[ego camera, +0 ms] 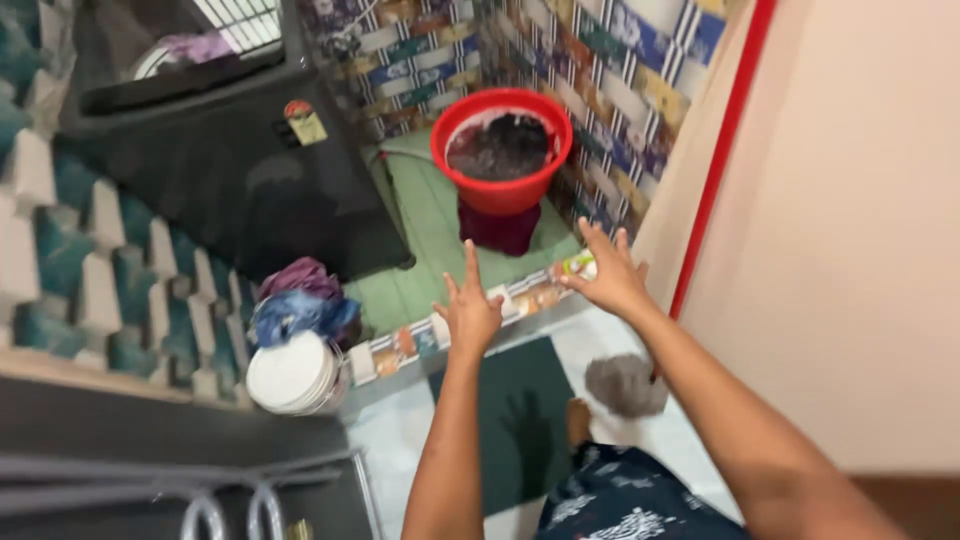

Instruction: Wash several small mats in a bucket of water and hang them on a clothesline to dry.

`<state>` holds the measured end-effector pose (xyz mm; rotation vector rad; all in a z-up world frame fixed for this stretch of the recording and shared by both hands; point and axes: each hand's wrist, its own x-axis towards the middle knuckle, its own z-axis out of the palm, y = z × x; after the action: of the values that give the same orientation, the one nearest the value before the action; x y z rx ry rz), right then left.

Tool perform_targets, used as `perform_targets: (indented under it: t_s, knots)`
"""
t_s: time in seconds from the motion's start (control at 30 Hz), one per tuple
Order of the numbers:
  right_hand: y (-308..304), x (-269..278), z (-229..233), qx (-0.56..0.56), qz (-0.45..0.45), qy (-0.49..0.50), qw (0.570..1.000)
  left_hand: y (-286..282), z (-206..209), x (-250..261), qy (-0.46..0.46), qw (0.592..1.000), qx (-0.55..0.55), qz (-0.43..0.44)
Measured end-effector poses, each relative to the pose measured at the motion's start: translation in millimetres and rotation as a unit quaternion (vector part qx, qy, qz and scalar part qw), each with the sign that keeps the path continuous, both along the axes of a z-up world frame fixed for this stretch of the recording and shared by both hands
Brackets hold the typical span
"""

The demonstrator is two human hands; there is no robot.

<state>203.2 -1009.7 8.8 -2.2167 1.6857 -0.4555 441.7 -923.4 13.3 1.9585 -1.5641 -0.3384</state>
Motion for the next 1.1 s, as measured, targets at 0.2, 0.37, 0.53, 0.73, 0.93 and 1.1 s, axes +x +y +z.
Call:
perform_targets:
  t_s: [0.2,0.37,0.53,0.73,0.93,1.1]
  knots:
    - [-156,4,-17,0.059,-0.069,-0.078,0.993,-166,-10,-14,0.044,0.999,0.013,0.016]
    - [-263,28,-36,0.053,-0.028,-0.024,0.998,-257,-14,8,0.024,0.99,0.14,0.019]
    - [-348,53,-29,0.041,-0.078,-0.031,0.996,-354,-55,56,-0.017,0.993,0.118,0.006]
    - [-439,39,-93,0.058,-0.098,0.006,0.994,-427,-106,117,-0.029,0.959,0.276,-0.05]
    - [-467,80,-96,0.118,-0.123,0.021,0.985,-524,-254,155,-0.065,0.957,0.248,-0.132]
    - [-525,105,-164,0.066,-0.037,0.035,0.996,-583,-297,145,-0.078,0.935,0.241,-0.246]
